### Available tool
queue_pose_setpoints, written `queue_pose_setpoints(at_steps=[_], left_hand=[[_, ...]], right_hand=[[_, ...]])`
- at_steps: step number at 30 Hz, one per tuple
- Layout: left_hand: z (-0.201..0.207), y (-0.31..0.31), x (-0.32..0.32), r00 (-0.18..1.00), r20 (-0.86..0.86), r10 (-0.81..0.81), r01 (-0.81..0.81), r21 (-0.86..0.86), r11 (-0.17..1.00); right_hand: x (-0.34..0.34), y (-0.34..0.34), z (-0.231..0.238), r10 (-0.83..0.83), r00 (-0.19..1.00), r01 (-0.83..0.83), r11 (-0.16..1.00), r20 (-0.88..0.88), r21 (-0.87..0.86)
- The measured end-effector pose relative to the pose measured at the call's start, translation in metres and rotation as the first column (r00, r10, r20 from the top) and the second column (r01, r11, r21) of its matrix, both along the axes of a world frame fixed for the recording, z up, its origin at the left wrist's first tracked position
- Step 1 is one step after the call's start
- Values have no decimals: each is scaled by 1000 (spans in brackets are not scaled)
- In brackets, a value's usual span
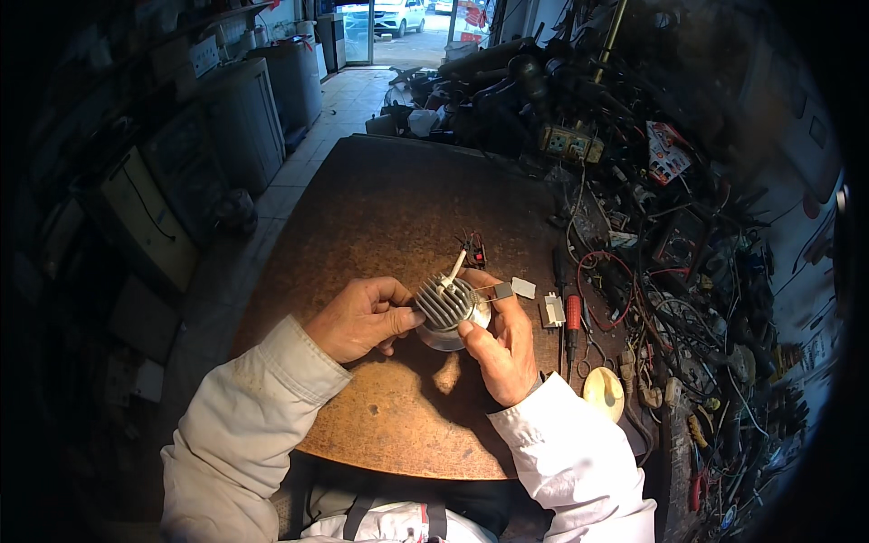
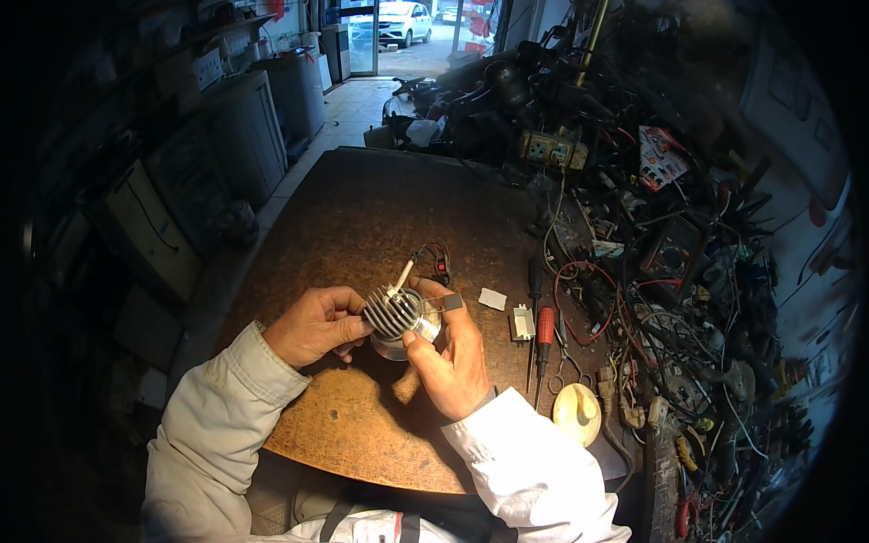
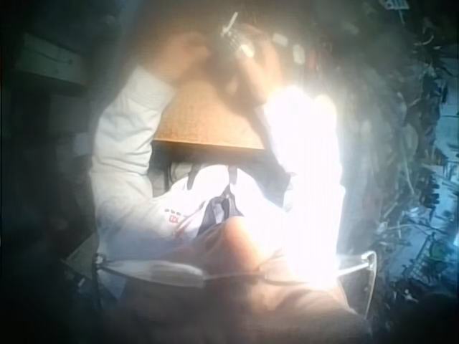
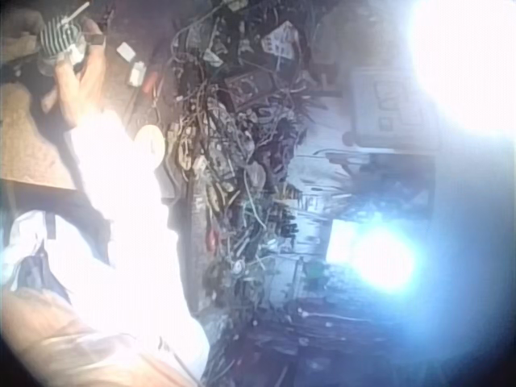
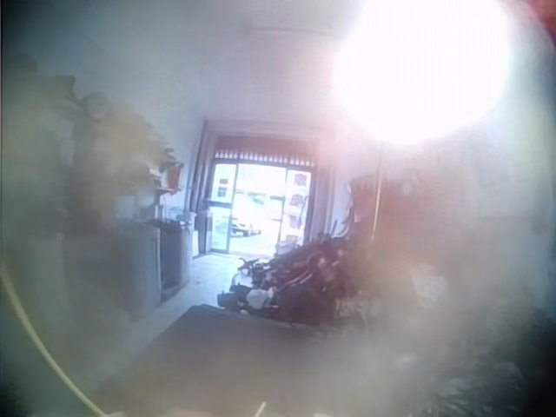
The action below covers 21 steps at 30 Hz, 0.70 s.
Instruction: The person assembles a small electronic device by attaching a circular metal component to a white plastic base, then connects wires to a small green circuit board and a white connector. The person handles the components by hand and places them on a cluttered workbench.
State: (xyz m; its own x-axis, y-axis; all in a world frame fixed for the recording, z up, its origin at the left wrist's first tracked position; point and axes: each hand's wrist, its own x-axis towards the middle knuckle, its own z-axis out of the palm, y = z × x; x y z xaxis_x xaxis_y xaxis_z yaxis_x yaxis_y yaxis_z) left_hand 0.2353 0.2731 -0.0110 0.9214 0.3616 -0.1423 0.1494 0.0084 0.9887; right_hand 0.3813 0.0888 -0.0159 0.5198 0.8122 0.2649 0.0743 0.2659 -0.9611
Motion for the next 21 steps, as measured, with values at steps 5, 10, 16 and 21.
queue_pose_setpoints(at_steps=[5, 10, 16, 21], left_hand=[[0, 0, -1, 1000, 4, -5, 5, -18, 1000], [-1, 0, -1, 1000, 0, -12, 12, -12, 1000], [-1, -1, -2, 1000, 14, -18, 19, -19, 1000], [3, -4, -1, 1000, -3, -9, 9, -5, 1000]], right_hand=[[1, 0, -2, -4, 1000, 4, 1000, 17, -2], [0, 1, -3, -5, 1000, 5, 1000, 5, 22], [1, 1, -3, 4, 1000, -3, 1000, -3, 25], [3, 0, -3, 12, 1000, -12, 1000, 16, 12]])
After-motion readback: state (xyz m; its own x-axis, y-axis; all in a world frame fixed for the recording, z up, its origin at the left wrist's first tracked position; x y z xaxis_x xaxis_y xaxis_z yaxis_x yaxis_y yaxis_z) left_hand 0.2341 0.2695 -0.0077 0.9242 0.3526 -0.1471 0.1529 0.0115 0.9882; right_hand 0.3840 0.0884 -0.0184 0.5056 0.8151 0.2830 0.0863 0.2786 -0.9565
